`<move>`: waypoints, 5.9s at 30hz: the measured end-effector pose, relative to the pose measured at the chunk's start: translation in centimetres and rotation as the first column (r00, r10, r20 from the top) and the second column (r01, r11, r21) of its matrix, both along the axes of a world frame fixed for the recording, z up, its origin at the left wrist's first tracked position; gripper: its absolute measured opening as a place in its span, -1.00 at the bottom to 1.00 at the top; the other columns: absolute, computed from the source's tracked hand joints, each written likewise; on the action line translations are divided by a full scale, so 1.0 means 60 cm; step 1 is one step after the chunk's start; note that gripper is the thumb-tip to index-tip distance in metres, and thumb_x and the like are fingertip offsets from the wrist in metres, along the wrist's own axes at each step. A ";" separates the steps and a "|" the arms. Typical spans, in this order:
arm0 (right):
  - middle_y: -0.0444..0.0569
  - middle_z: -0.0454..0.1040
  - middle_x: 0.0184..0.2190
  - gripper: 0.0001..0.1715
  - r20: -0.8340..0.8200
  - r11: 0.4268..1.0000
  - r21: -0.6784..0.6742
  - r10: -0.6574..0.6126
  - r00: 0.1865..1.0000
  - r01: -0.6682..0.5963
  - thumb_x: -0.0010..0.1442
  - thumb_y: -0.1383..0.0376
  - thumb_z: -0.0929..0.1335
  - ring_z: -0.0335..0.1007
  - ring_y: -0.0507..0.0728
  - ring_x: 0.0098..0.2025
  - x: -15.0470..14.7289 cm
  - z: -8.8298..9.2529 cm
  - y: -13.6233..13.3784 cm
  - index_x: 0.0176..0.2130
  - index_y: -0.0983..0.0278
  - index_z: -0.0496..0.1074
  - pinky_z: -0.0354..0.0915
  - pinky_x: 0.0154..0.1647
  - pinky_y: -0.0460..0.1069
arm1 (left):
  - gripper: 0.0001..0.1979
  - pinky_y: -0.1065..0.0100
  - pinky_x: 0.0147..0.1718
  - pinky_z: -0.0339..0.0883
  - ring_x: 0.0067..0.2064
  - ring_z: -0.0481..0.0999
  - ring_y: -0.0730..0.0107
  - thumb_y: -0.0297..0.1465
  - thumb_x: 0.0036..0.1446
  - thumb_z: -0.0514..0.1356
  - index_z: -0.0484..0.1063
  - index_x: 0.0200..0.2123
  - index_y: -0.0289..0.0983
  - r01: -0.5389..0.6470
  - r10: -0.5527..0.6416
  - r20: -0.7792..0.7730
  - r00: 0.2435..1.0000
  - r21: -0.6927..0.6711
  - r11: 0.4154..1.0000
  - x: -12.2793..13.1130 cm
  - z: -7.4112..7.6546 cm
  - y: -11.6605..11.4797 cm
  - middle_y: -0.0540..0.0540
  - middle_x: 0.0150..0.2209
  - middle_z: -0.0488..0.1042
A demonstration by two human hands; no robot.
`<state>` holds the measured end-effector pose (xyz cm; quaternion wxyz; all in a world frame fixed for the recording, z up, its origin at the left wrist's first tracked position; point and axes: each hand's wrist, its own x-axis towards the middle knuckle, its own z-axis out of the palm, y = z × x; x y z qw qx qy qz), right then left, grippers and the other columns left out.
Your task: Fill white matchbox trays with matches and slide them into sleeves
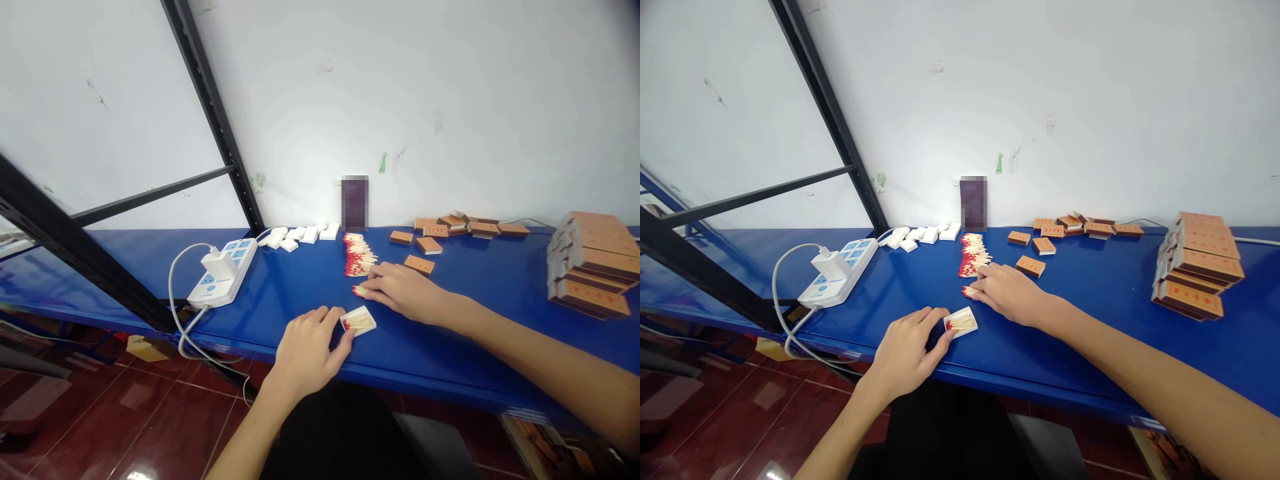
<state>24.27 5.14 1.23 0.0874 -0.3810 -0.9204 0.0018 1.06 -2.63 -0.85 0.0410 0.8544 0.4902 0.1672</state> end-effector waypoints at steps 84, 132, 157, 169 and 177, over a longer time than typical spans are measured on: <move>0.11 0.48 -0.24 -0.83 0.115 0.997 0.052 0.047 0.992 -0.054 0.39 0.35 0.22 0.43 0.16 -0.27 0.001 -0.018 -0.006 -0.21 0.34 0.37 0.25 -0.29 -0.01 | -0.77 0.26 -0.25 0.30 -0.22 0.51 0.19 -0.22 0.41 0.02 0.36 -0.02 -0.17 0.004 -0.003 -0.037 0.999 0.032 0.999 0.001 0.003 -0.003 -0.03 -0.22 0.48; -0.02 0.54 -0.17 -0.74 -0.151 0.967 0.005 0.254 0.955 -0.256 0.43 0.25 0.23 0.40 0.13 -0.22 -0.021 0.007 -0.049 -0.10 0.27 0.48 0.08 -0.11 0.11 | -0.68 0.20 -0.23 0.34 -0.19 0.51 0.13 -0.27 0.30 0.09 0.37 0.08 -0.19 0.060 -0.058 -0.043 0.997 0.045 0.997 -0.003 0.003 -0.001 -0.06 -0.21 0.47; -0.09 0.56 -0.39 -0.85 -0.398 0.935 -0.288 0.080 0.914 -0.207 0.21 0.27 0.36 0.38 0.01 -0.47 -0.006 0.042 -0.048 -0.25 0.25 0.55 0.28 -0.44 -0.07 | -0.67 0.17 -0.20 0.37 -0.17 0.52 0.10 -0.21 0.33 0.10 0.36 0.09 -0.20 0.052 -0.050 -0.044 0.998 0.043 0.998 -0.003 0.003 -0.002 -0.07 -0.18 0.49; -0.09 0.48 -0.25 -0.54 -0.204 0.915 -0.367 0.095 0.974 -0.166 0.07 0.41 0.34 0.36 0.08 -0.32 0.006 0.047 -0.048 0.01 0.21 0.34 0.24 -0.29 -0.01 | -0.63 0.17 -0.21 0.40 -0.05 0.42 0.10 -0.21 0.30 0.15 0.37 0.13 -0.16 0.068 -0.069 0.014 0.998 0.066 0.996 -0.008 0.004 -0.008 -0.14 -0.02 0.38; -0.08 0.52 -0.28 -0.83 -0.342 0.889 -0.344 0.180 0.922 -0.301 0.11 0.42 0.36 0.42 0.08 -0.26 -0.002 0.039 -0.047 -0.25 0.25 0.50 0.29 -0.19 -0.01 | -0.73 0.15 -0.02 0.34 -0.04 0.40 0.17 -0.35 0.38 0.08 0.43 0.07 -0.23 0.224 -0.231 0.074 0.970 0.089 0.970 -0.011 -0.001 -0.002 -0.11 0.02 0.48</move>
